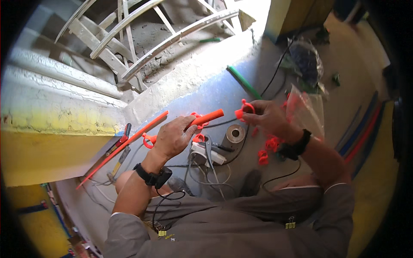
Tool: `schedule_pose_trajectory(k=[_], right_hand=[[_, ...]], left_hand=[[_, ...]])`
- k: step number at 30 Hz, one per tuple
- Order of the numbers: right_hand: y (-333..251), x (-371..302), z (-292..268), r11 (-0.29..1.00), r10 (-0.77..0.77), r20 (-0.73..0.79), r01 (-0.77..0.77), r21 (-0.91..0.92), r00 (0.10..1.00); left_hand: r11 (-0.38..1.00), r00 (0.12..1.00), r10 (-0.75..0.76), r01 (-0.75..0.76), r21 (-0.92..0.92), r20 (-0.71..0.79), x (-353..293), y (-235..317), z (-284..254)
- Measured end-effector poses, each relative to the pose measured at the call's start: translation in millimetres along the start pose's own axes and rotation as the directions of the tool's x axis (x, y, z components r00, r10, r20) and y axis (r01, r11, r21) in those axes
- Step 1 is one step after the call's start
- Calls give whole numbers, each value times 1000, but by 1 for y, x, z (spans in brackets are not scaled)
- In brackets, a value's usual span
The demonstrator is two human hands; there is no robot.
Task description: The person is cutting, fitting, and clipping red and blue plastic plumbing pipes near a floor drain.
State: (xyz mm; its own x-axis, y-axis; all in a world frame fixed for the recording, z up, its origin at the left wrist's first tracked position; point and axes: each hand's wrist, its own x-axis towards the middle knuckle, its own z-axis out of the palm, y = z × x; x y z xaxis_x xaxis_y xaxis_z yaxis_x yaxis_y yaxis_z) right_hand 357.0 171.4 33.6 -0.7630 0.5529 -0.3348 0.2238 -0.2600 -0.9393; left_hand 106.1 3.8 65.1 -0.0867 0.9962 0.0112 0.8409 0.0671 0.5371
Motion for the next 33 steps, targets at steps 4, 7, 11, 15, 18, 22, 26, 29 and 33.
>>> schedule_pose_trajectory(k=[4,7,11,15,18,22,26,29,33], right_hand=[[-31,12,43,979,-117,-115,95,-183,987],[-30,18,54,927,-201,-152,138,-348,968],[-40,17,75,965,-86,-99,59,-255,991],[-40,15,82,964,54,8,-50,-262,998],[-35,12,94,981,188,20,-189,37,982],[13,30,144,962,-259,326,274,-1,909],[-2,17,97,920,385,-157,-392,-17,910],[-20,20,100,987,157,-178,-161,-13,972],[-41,26,125,1000,-1,-197,-3,-21,980]], left_hand=[[998,994,36,-40,-39,-108,-6,-9,-10],[995,994,20,-30,-93,-104,-13,-11,-23],[985,992,73,-88,-149,-101,-21,-39,-33],[985,988,147,-143,-100,37,-26,-51,-45],[847,987,158,-115,-520,40,-28,-51,-37],[888,956,291,-288,-359,-46,-43,-3,-42],[966,862,-28,-107,-235,-507,-44,-67,-91],[994,895,-39,-11,-111,-444,-42,-96,-80],[995,951,18,-47,-85,-309,-38,-67,-65]])
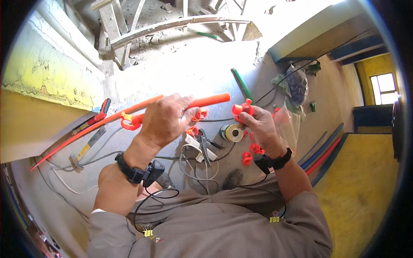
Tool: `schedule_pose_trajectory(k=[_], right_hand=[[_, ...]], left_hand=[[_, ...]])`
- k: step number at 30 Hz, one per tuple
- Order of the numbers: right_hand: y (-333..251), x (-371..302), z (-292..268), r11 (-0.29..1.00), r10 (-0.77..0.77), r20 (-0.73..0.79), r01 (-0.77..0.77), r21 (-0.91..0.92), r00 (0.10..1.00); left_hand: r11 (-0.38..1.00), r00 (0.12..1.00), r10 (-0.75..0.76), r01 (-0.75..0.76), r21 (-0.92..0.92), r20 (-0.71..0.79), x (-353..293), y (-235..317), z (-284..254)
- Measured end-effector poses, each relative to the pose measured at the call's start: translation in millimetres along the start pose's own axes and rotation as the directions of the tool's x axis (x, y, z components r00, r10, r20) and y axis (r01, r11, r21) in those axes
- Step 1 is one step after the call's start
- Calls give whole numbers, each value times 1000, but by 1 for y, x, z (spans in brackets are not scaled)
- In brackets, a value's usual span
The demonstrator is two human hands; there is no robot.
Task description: The person is cutting, fitting, and clipping red and blue plastic plumbing pipes near a floor drain.
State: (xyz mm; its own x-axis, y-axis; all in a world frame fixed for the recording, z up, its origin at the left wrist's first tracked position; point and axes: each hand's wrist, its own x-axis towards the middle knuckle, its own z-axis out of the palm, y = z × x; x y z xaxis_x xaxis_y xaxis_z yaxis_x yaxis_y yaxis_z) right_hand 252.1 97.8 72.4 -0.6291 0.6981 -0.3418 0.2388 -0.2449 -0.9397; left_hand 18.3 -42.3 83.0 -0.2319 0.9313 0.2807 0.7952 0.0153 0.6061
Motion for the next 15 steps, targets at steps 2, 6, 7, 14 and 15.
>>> schedule_pose_trajectory(k=[2,6,7,14,15], right_hand=[[1,1,5,1000,-20,7,20,20,1000],[7,-2,-5,999,-34,7,34,-26,999],[8,-3,-7,999,-31,4,31,-23,1000],[10,-9,-30,990,-35,131,53,-134,991],[11,-10,-33,976,-45,166,79,-203,985]], left_hand=[[1000,999,8,-8,-15,36,0,7,1],[997,994,54,-48,-57,96,2,8,11],[997,993,55,-49,-58,101,1,9,13],[976,964,216,-207,-69,158,-1,8,21],[971,958,233,-220,-90,168,-1,8,24]])
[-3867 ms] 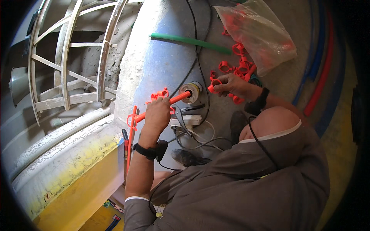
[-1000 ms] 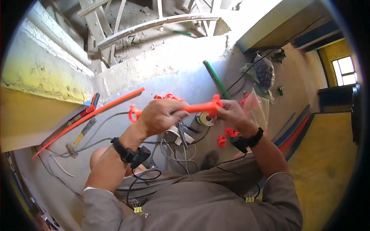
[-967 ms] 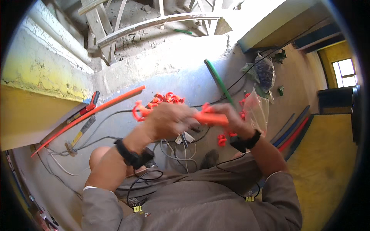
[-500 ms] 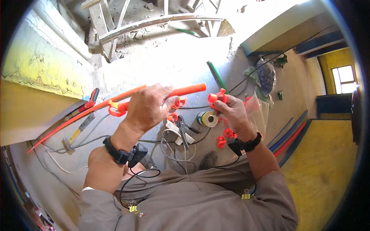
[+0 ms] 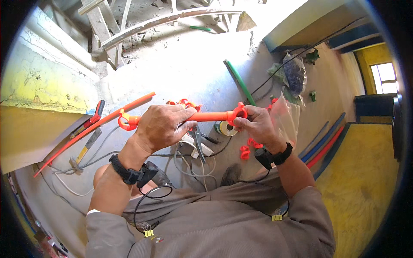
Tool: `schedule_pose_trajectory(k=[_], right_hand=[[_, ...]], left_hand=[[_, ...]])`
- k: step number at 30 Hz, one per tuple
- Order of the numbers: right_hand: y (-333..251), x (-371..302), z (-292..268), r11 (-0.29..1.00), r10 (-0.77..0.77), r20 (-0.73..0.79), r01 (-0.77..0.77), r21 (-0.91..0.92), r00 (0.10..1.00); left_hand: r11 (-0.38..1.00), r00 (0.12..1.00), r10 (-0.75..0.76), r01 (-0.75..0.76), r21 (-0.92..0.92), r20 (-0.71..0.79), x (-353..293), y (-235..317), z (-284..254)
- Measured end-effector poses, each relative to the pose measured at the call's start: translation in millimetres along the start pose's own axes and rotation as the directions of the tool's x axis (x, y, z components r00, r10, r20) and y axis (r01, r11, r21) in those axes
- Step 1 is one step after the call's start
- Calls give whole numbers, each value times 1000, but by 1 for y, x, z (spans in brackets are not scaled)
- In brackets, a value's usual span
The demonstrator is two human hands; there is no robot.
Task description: The person is cutting, fitting, and clipping red and blue plastic plumbing pipes near a floor drain.
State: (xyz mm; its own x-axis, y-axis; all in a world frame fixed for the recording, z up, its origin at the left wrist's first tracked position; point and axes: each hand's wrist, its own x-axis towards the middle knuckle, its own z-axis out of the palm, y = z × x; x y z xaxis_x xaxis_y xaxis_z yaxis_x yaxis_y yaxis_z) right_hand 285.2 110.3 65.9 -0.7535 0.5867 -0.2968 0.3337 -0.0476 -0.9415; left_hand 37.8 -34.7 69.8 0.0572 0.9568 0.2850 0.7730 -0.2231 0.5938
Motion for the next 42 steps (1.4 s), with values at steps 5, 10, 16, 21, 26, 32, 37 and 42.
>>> schedule_pose_trajectory(k=[5,10,16,21,26,32,37,42], right_hand=[[7,-3,9,997,7,24,-9,77,1000],[8,1,10,996,30,12,-31,85,999],[1,41,20,959,-78,-73,55,-279,994],[80,80,58,911,412,79,-410,-42,908],[190,38,115,553,612,191,-242,-797,768],[195,34,111,494,618,133,-251,-833,775],[133,37,103,727,505,132,-338,-598,853],[47,21,86,887,462,214,-455,-83,861]], left_hand=[[995,995,-77,80,-57,57,-1,9,9],[966,984,-141,161,-204,106,-5,3,16],[946,969,-223,242,-216,108,-4,-33,13],[900,929,-337,365,236,-151,-11,-74,1],[736,763,-647,627,256,-10,-13,-84,-7],[834,840,-542,532,147,35,-19,-96,8],[836,839,-543,536,117,38,-11,-95,24],[837,827,-532,546,-37,179,9,-61,28]])
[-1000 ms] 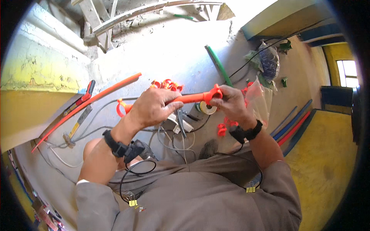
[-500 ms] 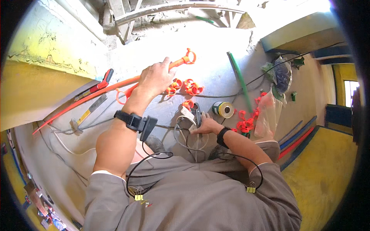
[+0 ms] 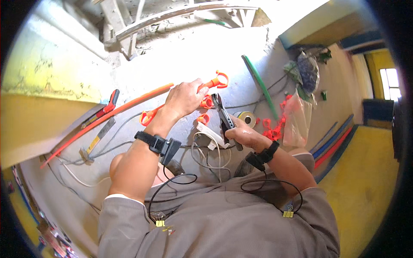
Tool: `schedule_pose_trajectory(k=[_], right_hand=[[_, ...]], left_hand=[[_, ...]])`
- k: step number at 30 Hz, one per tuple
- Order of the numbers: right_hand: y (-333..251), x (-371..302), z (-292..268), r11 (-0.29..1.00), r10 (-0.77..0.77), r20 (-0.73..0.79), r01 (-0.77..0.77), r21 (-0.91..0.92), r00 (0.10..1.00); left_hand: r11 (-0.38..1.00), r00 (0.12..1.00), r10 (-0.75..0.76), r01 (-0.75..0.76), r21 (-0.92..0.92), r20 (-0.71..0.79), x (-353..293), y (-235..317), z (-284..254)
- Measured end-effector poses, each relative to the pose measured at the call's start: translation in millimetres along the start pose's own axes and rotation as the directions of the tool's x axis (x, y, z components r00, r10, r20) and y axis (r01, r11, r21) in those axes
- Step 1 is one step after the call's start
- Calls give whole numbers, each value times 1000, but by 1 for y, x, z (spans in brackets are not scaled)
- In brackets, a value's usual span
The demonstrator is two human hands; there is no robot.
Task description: The person is cutting, fitting, and clipping red and blue plastic plumbing pipes near a floor drain.
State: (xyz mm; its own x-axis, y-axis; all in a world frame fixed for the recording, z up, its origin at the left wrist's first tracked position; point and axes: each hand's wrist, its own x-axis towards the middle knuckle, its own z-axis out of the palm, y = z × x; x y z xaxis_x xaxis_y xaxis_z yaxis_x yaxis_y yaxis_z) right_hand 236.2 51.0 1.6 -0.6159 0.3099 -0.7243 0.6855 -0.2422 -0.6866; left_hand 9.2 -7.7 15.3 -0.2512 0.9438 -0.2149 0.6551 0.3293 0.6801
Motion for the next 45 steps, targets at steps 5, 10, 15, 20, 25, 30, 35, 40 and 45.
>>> schedule_pose_trajectory(k=[5,10,15,20,25,30,35,40,45], right_hand=[[0,-13,-3,994,-68,-57,63,-88,996],[4,-9,-3,947,-211,-106,176,-267,972],[5,-14,-7,923,-239,-160,172,-345,958],[12,-16,-7,921,-244,-186,168,-351,952],[14,-15,-8,911,-289,-195,206,-358,937],[15,-15,-10,911,-308,-161,241,-336,938],[23,-7,-7,894,-380,-200,303,-329,903],[34,10,4,897,-428,-192,388,-212,883],[37,22,14,947,-320,-88,318,-37,943]], left_hand=[[998,995,61,-60,-6,74,4,3,24],[997,990,56,-49,-55,126,3,22,39],[999,985,42,-42,-9,166,4,28,41],[991,990,49,-33,-126,130,3,30,48],[987,992,27,-7,-159,123,5,24,53],[998,994,47,-43,-38,97,3,30,48],[997,994,64,-59,-59,88,1,19,54],[998,990,55,-49,-43,132,-2,3,57],[1000,995,14,-15,16,102,-10,-19,65]])
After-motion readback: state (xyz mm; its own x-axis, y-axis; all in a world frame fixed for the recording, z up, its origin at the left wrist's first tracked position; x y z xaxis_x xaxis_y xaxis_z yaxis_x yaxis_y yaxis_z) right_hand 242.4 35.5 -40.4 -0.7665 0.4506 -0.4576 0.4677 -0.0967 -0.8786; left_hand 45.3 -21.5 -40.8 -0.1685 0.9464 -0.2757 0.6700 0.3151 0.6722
